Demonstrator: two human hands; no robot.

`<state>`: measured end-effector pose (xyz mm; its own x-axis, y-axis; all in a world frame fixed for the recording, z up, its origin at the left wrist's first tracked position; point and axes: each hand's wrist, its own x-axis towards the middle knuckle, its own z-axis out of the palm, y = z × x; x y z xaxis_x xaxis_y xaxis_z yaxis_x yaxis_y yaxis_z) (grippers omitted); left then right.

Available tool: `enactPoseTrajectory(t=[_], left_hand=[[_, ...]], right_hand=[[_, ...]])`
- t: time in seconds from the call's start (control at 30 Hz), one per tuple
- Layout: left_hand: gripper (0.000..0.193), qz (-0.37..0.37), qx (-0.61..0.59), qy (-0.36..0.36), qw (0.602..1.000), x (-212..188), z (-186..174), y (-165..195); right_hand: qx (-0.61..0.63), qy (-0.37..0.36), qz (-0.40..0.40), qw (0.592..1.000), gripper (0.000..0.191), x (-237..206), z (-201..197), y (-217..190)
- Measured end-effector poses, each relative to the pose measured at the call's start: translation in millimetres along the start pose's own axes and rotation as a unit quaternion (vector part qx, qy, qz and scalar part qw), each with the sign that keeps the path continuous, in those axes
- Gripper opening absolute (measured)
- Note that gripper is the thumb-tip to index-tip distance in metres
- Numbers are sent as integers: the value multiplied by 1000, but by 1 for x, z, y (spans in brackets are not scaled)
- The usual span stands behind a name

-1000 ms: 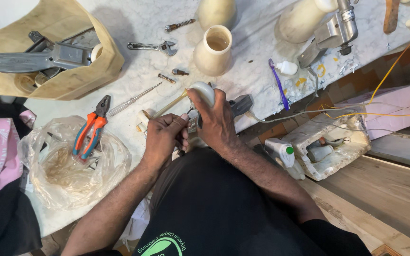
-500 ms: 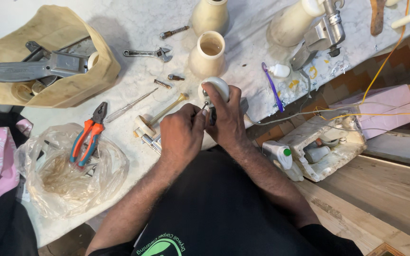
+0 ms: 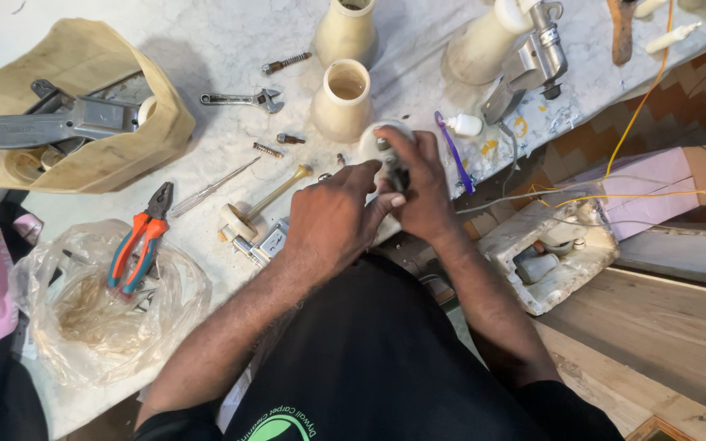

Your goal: The person assembles a spray gun by inserting a spring and screw into the nozzle, attaching the nozzle to the gun body, and tightening it with a wrench. They then attach a plastic container to the gun and secure it with a screw.

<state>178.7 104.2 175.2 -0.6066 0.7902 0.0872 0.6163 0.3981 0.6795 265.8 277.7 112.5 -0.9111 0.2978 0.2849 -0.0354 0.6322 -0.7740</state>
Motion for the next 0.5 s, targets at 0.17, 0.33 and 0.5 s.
enactPoseTrajectory(t=[0.17,0.33,0.5], left_hand=[[60,-14,-56,27,998,16,28,-9],[97,20,-140,-144,979,23,46,6],[83,161,-220,-146,951,19,62,58]], right_hand=[[403,3,143,904,81,10,-101,57],[714,-9,10,700,79,-11,-160,96],[878,-6,-103,468,58,-31,-139,118]])
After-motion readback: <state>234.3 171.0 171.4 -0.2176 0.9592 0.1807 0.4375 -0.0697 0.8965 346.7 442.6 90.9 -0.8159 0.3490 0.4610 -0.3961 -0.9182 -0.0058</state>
